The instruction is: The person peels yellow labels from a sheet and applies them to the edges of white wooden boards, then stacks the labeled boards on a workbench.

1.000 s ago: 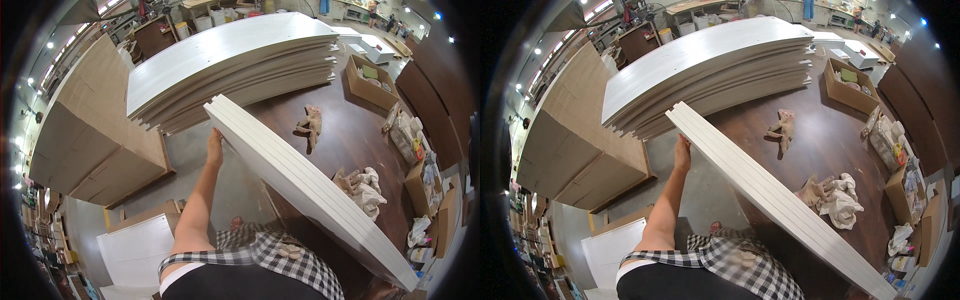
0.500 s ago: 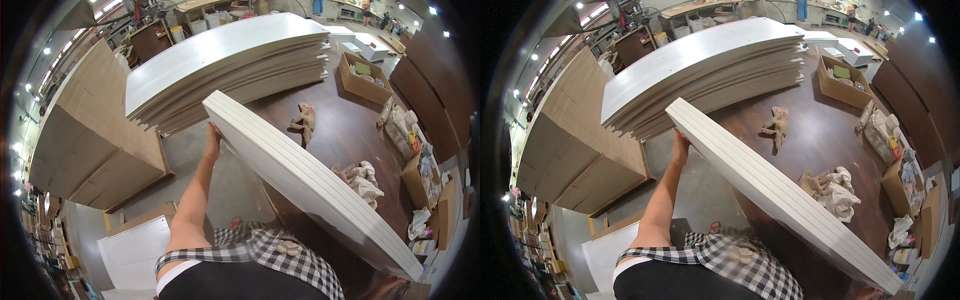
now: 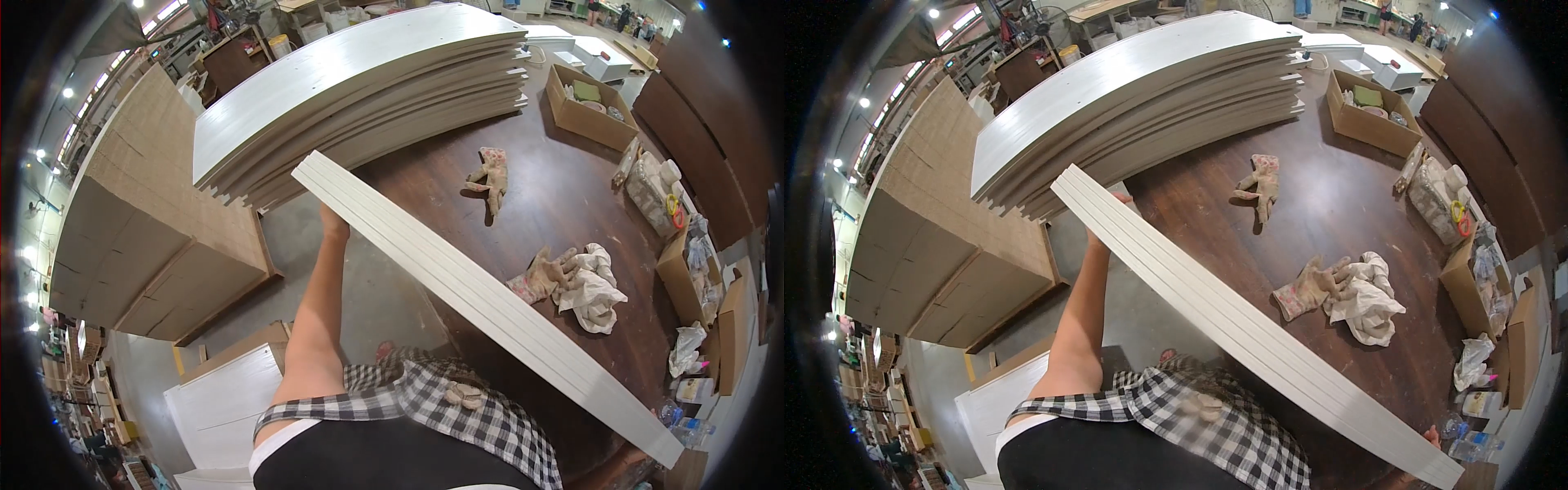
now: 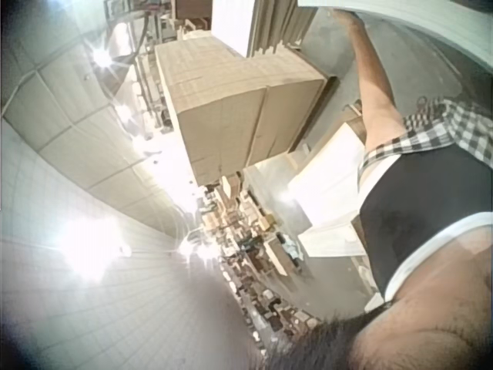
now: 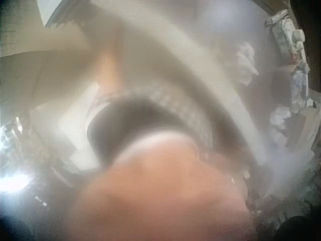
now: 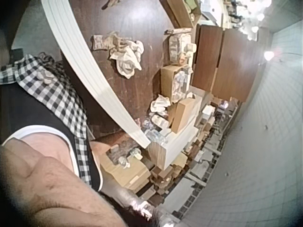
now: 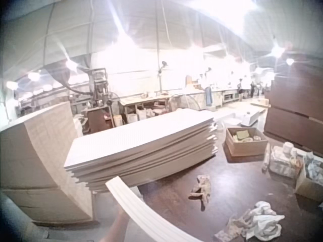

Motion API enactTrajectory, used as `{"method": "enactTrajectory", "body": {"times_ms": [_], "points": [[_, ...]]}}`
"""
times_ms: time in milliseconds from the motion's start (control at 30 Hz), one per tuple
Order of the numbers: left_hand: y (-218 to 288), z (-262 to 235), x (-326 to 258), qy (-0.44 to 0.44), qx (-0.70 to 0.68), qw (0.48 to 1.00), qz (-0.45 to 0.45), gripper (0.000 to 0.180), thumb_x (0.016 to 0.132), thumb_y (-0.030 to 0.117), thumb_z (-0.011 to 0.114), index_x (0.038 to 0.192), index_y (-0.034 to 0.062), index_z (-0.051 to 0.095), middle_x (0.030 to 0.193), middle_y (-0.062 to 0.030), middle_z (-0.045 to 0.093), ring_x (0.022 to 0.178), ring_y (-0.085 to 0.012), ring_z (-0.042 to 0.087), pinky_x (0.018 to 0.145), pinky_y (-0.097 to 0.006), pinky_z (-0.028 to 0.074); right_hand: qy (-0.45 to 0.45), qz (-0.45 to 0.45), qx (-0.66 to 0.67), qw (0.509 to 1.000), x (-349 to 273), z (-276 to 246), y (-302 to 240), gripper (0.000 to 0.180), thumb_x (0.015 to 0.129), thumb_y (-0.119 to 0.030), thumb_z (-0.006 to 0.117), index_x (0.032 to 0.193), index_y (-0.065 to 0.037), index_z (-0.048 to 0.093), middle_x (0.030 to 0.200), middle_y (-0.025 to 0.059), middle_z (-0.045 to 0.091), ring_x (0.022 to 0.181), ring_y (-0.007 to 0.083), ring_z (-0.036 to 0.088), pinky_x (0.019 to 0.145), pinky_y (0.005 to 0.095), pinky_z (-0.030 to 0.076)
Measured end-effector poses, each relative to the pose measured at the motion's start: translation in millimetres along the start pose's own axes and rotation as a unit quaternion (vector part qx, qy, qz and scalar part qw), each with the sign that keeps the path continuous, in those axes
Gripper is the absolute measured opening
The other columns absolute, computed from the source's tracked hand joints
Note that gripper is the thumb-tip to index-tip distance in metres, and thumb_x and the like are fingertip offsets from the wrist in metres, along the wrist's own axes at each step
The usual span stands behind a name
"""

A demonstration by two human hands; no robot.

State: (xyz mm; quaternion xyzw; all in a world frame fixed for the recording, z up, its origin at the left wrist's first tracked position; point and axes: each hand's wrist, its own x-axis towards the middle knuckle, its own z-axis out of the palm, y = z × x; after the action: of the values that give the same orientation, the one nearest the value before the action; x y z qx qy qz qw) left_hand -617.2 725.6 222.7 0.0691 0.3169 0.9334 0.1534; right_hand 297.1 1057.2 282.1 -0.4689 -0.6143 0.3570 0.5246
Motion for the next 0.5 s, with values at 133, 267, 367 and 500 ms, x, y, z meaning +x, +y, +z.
{"method": "enactTrajectory", "body": {"times_ms": [133, 267, 367, 500], "points": [[17, -35, 18, -0.031, 0.091, 0.991, 0.090, 0.044, 0.089, 0.038, 0.044, 0.092, -0.0028, 0.060, 0.086, -0.0177, 0.064, 0.079, -0.0272, 0.064, 0.069, -0.037, 0.054, 0.005, 0.021, 0.037, 0.999, 6, 31, 1, 0.055, 0.093, -0.037, 0.048, 0.136, -0.005, 0.038, 0.139, 0.0160, 0.037, 0.119, 0.0302, 0.045, 0.099, 0.0412, 0.039], [-7, 40, -11, 0.122, 0.094, 0.987, 0.052, 0.042, 0.092, 0.036, 0.039, 0.106, 0.0016, 0.056, 0.097, -0.0099, 0.063, 0.086, -0.0258, 0.063, 0.077, -0.035, 0.051, 0.036, 0.024, 0.026, 0.999, 3, 30, -19, 0.055, 0.092, -0.037, 0.048, 0.135, -0.004, 0.038, 0.138, 0.0159, 0.038, 0.119, 0.0300, 0.045, 0.099, 0.0410, 0.040], [10, 73, -30, 0.126, 0.113, 0.984, 0.046, 0.042, 0.091, 0.036, 0.039, 0.116, 0.0050, 0.052, 0.106, -0.0079, 0.061, 0.101, -0.0238, 0.057, 0.091, -0.035, 0.044, 0.036, 0.026, 0.040, 0.998, 9, 46, -26, 0.054, 0.092, -0.037, 0.048, 0.135, -0.004, 0.039, 0.138, 0.0158, 0.039, 0.118, 0.0299, 0.046, 0.098, 0.0409, 0.040], [13, 73, -32, 0.087, 0.116, 0.987, 0.075, 0.045, 0.090, 0.038, 0.042, 0.120, 0.0054, 0.050, 0.111, -0.0085, 0.059, 0.103, -0.0237, 0.056, 0.091, -0.036, 0.044, 0.041, 0.029, 0.052, 0.997, 13, 68, -38, 0.054, 0.092, -0.037, 0.047, 0.134, -0.004, 0.039, 0.136, 0.0157, 0.040, 0.117, 0.0297, 0.046, 0.098, 0.0407, 0.040]]}}
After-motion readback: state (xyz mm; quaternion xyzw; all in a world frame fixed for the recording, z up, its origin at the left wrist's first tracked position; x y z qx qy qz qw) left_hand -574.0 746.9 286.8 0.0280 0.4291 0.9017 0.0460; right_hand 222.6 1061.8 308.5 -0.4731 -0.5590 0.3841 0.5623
